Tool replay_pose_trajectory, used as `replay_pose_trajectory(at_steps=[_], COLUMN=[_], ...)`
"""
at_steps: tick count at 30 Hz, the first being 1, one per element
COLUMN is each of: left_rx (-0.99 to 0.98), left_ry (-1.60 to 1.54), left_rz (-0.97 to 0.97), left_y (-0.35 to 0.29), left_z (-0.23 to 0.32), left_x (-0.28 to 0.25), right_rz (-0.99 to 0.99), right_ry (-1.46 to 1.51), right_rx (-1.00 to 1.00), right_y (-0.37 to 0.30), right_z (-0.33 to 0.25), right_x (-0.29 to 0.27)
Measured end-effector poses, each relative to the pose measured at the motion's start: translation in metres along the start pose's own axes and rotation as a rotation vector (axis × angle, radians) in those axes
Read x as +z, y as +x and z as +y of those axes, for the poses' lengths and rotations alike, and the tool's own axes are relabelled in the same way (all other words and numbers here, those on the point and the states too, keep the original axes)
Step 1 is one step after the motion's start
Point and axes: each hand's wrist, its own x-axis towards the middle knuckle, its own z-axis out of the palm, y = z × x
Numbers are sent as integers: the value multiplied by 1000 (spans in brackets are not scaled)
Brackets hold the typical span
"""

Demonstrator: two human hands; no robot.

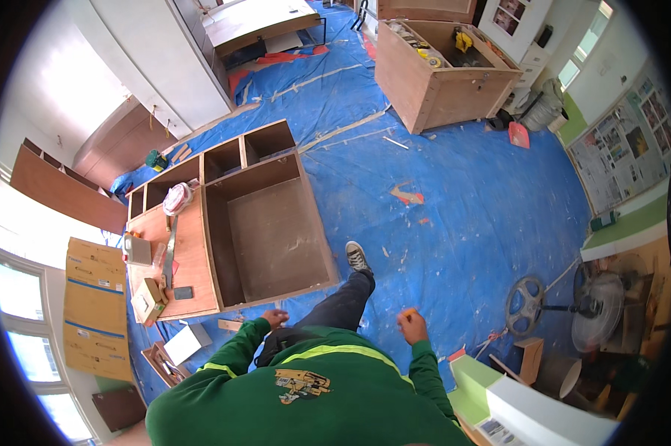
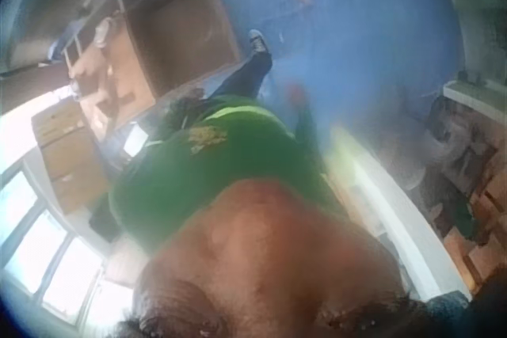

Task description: The person positions a large plywood panel against a wall-mounted cabinet frame, marks alignment lines with a pencil, and uses a hammer to tap the panel into place. They then retrieve a broom and a wooden trim piece, placing the trim along the panel edge before moving to another cabinet section.

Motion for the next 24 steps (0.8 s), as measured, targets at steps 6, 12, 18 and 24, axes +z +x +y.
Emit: replay_pose_trajectory(at_steps=[6, 12, 18, 24], left_rx=[20, -208, -51, -83], left_ry=[618, -347, -594, -670], left_rz=[-67, 141, 258, 288], left_y=[108, 186, 273, 341], left_z=[18, 176, 371, 409], left_x=[-22, -90, -160, -202], right_rz=[-453, -379, -31, -99], right_ry=[-1337, -1052, 50, -195], right_rx=[72, 360, 456, 87], right_y=[-2, 110, 377, 625], right_z=[150, 89, -59, -330], right_x=[-140, -182, -161, -77])
